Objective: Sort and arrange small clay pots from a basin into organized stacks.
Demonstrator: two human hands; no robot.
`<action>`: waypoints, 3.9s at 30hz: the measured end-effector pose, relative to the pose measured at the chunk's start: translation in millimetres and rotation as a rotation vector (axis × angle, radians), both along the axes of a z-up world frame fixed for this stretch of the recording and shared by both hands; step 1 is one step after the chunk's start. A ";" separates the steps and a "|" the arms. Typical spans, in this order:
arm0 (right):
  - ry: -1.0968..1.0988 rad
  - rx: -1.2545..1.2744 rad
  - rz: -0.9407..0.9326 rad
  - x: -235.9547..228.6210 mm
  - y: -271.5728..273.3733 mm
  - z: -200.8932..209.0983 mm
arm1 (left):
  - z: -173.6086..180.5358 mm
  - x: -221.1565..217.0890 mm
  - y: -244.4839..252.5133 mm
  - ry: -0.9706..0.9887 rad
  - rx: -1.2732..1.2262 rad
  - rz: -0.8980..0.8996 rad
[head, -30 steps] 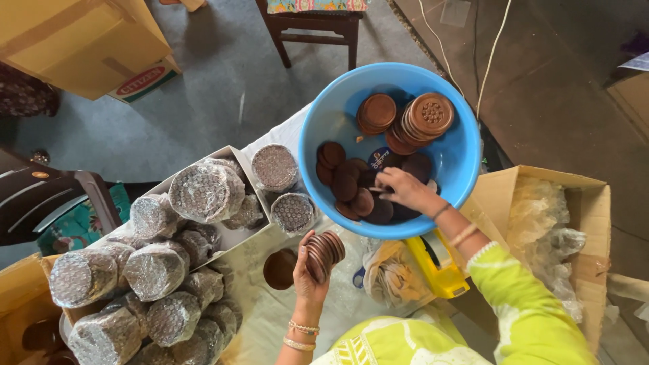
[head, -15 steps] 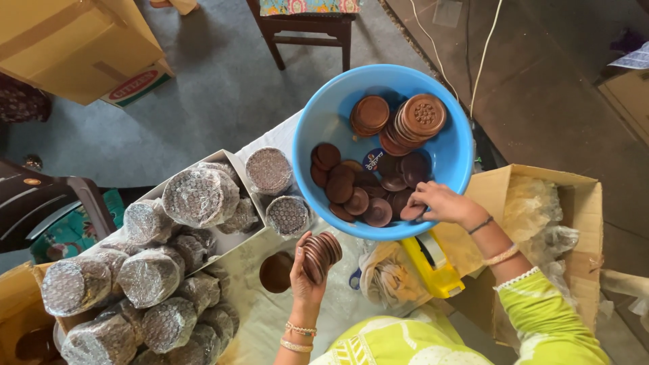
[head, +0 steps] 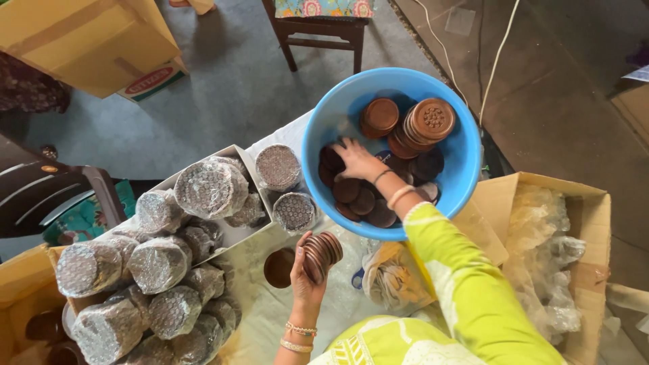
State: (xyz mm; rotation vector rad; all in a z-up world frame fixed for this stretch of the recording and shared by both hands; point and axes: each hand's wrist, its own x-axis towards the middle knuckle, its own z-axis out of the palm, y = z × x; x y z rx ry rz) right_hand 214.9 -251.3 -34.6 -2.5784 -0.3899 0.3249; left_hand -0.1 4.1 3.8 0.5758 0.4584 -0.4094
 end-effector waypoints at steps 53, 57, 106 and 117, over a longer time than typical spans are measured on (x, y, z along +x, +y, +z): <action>0.009 0.496 -0.501 -192.4 -82.0 73.1 | -14.9 -67.6 87.8 0.018 0.027 -0.013; -0.425 0.582 -0.387 -232.8 -21.6 145.5 | -8.9 -60.8 80.3 0.008 0.044 -0.030; -0.202 0.081 -0.301 -161.2 -19.9 42.0 | -25.6 -48.5 73.4 0.039 0.196 0.045; 0.314 0.765 -0.272 -226.4 122.6 131.4 | -24.4 -38.1 54.0 0.105 0.035 0.074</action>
